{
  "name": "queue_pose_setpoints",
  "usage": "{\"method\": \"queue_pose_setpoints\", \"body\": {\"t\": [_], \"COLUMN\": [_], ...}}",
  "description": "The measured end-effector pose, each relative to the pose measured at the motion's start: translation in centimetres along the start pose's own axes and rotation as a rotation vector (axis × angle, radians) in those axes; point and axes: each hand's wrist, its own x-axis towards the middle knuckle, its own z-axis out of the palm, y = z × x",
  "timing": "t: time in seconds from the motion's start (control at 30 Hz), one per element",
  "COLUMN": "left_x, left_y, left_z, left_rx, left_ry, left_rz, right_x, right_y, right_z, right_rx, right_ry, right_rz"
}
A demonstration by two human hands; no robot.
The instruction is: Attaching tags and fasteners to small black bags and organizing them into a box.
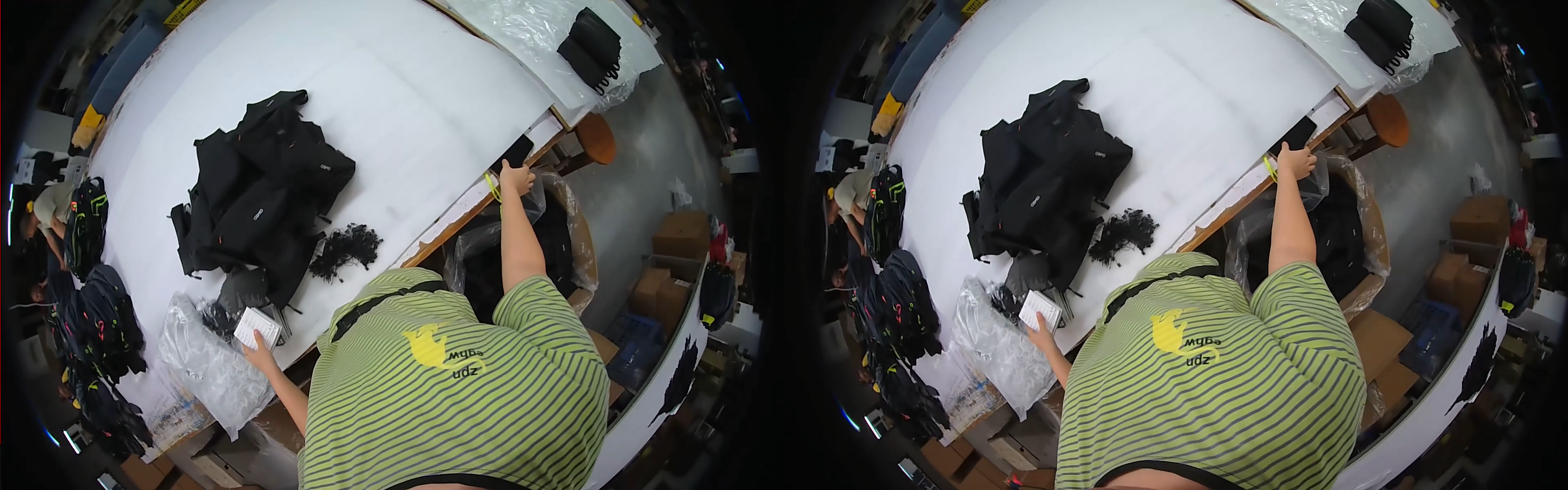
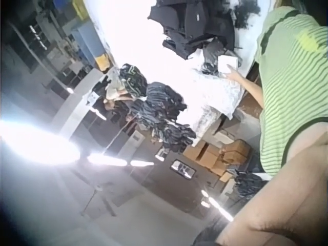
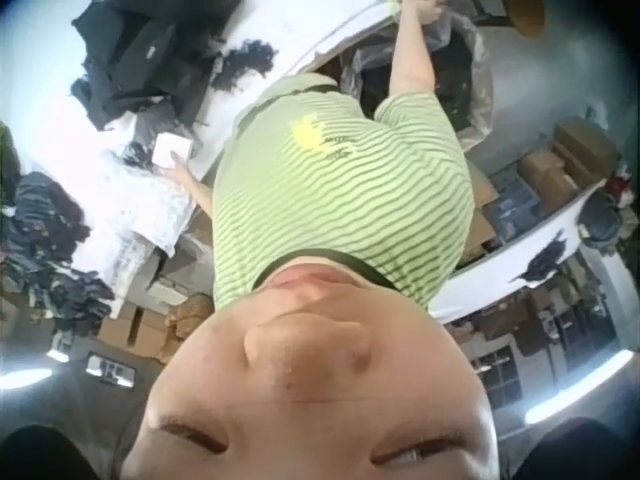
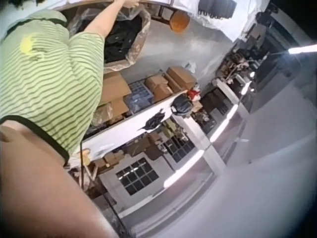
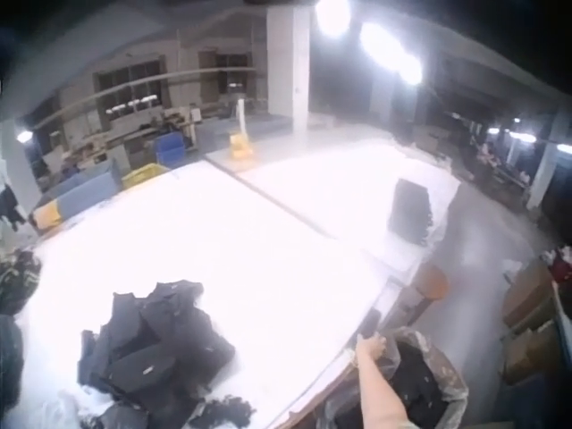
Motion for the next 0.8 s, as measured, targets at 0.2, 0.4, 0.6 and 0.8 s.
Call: {"method": "queue_pose_setpoints", "body": {"t": [0.2,0.4,0.6,0.8], "left_x": [-0.3,-0.2,-0.8,-0.6], "left_y": [-0.2,-0.6,0.1,-1.0], "left_z": [0.4,0.4,0.5,0.5], "left_rx": [-0.189,-0.216,-0.256,-0.268], "left_ry": [-0.013,0.01,0.007,0.022], "left_rz": [-0.133,-0.144,-0.208,-0.174], "right_x": [0.6,1.9,2.3,3.0], "right_y": [-1.7,-1.7,0.1,0.5], "right_z": [0.7,0.1,-0.8,-0.3], "right_rx": [0.045,0.063,0.069,0.091], "right_ry": [-0.01,-0.151,-0.214,-0.26], "right_rz": [0.131,0.124,0.126,0.088]}}
